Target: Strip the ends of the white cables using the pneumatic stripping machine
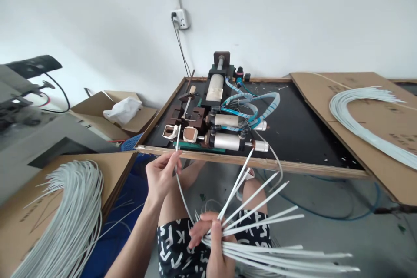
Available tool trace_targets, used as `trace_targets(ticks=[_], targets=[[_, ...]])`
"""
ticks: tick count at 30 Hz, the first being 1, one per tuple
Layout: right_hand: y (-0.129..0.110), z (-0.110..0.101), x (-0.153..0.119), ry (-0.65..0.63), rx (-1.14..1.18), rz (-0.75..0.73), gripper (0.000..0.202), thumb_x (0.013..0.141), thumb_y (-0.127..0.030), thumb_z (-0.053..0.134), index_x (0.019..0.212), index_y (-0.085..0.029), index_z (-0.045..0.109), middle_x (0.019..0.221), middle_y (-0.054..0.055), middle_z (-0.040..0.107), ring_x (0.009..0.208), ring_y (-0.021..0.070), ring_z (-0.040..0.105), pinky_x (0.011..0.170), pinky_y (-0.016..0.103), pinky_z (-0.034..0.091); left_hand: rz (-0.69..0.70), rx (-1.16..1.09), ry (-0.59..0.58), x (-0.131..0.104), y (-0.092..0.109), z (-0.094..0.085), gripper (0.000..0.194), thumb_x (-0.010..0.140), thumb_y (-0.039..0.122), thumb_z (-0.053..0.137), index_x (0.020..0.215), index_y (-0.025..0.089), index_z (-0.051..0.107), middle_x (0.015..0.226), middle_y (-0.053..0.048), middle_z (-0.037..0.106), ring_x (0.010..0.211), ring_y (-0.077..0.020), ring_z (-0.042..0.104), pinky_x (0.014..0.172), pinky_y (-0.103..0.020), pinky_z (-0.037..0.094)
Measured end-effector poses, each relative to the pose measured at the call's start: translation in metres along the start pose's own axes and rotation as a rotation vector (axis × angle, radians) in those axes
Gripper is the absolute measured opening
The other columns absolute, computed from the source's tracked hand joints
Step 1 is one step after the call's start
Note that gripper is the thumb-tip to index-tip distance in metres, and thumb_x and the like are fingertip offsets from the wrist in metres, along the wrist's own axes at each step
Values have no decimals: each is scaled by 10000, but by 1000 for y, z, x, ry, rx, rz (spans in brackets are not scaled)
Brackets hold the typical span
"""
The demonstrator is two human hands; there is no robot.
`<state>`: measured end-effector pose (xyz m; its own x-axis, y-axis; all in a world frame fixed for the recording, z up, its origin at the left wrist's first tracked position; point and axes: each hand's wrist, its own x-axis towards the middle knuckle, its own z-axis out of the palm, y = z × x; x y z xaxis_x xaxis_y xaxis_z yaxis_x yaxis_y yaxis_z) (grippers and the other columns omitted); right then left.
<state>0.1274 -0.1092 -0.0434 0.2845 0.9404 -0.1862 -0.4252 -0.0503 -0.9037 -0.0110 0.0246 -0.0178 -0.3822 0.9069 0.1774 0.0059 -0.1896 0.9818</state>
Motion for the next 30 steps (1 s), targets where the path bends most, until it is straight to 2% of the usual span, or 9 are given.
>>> trace_targets(ticks=[4, 11, 16, 25, 30], targets=[[-2, 3, 0, 8, -29, -24, 434, 973, -621, 557, 914, -208, 675, 580, -45, 690, 406, 97, 580, 466, 216, 444, -30, -47, 1, 12, -8, 8, 223, 836, 351, 721, 808, 137, 775, 521, 24, 603, 412, -93, 516, 455, -213, 433], [1, -5, 11, 51, -70, -28, 470, 953, -659, 550, 902, -207, 667, 551, -53, 642, 402, 111, 544, 464, 239, 428, -48, -89, 53, 22, -8, 15, 217, 836, 338, 711, 815, 129, 769, 515, 29, 591, 393, -89, 493, 448, -219, 419], [4, -5, 12, 46, -61, -28, 455, 968, -641, 536, 908, -207, 661, 539, -51, 628, 409, 114, 532, 450, 233, 422, -41, -98, 76, 22, -8, 14, 211, 842, 327, 694, 793, 134, 765, 508, 29, 580, 399, -90, 483, 457, -221, 413], [2, -5, 13, 16, -64, -9, 473, 976, -651, 516, 911, -202, 649, 549, -50, 634, 429, 106, 545, 497, 237, 438, -34, -98, 35, 25, -12, 9, 232, 858, 337, 694, 744, 140, 740, 501, 30, 574, 414, -83, 487, 458, -203, 394], [2, -4, 14, -7, -70, -32, 487, 979, -650, 510, 896, -194, 659, 517, -42, 621, 405, 105, 509, 473, 233, 414, -43, -118, 4, 29, -17, 6, 222, 855, 349, 701, 802, 138, 747, 519, 37, 574, 438, -87, 490, 480, -207, 396]])
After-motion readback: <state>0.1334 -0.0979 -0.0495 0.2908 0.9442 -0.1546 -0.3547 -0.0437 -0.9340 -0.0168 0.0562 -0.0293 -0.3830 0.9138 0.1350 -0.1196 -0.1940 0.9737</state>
